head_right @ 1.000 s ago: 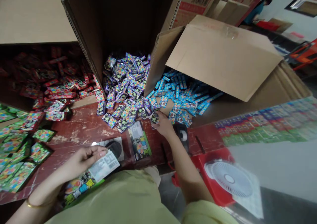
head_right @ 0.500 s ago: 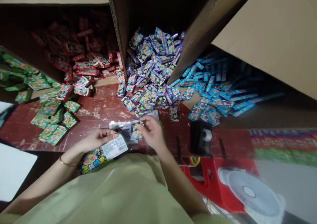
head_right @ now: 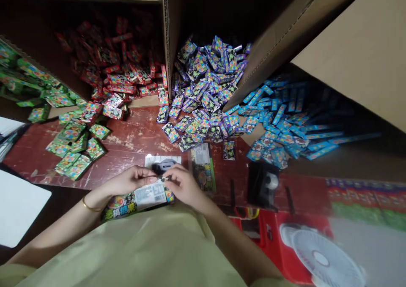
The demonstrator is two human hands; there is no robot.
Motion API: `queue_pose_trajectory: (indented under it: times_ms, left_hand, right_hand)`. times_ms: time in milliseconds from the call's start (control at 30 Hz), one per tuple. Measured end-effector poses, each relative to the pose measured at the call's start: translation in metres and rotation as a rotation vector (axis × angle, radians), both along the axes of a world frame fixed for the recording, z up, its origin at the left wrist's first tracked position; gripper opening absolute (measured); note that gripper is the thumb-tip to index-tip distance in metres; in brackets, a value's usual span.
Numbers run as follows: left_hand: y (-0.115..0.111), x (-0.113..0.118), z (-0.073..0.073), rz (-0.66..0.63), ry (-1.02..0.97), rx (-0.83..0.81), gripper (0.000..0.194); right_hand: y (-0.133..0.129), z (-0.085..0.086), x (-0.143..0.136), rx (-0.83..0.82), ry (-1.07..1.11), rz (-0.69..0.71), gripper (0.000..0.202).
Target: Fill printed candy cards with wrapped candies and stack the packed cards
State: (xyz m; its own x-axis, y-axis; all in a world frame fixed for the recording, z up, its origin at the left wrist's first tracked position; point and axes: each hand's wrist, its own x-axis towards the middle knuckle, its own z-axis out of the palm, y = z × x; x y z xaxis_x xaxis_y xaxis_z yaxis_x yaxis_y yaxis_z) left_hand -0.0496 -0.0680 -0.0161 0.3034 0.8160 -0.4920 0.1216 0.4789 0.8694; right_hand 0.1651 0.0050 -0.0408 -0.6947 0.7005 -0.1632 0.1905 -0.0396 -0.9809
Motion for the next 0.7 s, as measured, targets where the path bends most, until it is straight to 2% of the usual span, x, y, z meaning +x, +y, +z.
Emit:
queue_pose_trajectory:
  times_ms: [67,133,267,333,400,500,567,600,700]
  left_hand:
    - [-0.001,-0.001,0.0,0.064,0.004,0.002,0.038]
    - [-0.002,-0.003,-0.001,0.111,0.001,0.006,0.041]
    - [-0.004,-0.006,-0.005,0.113,-0.012,0.024,0.045]
    - [-0.004,-0.007,-0.006,0.107,-0.017,0.016,0.047]
    - [-0.004,-0.008,-0.007,0.076,-0.016,-0.002,0.05]
    - [-0.004,-0.011,-0.006,0.026,0.0,-0.019,0.055]
    - [-0.005,-0.014,-0.006,0.035,0.014,-0.015,0.057]
    - [-0.006,-0.015,-0.006,0.052,0.018,-0.015,0.057]
    - [-0.01,-0.02,-0.005,0.116,0.015,-0.029,0.057]
  right_hand:
    - [-0.003,0.001,-0.006,-0.026,0.009,-0.059,0.017]
    - [-0.005,0.004,-0.01,0.035,0.01,-0.064,0.015]
    - [-0.002,0.011,-0.013,0.232,0.006,0.077,0.014]
    - [0.013,0.012,-0.015,0.296,0.024,0.131,0.015]
    - [0.04,0.014,-0.025,0.385,0.003,0.098,0.017]
    - [0.098,0.017,-0.068,0.58,-0.174,-0.033,0.025]
    - [0.135,0.019,-0.114,0.696,-0.412,-0.002,0.015]
    - [0.15,0.02,-0.139,0.739,-0.569,0.008,0.02]
    - [0.18,0.02,-0.204,0.734,-0.719,-0.083,0.034]
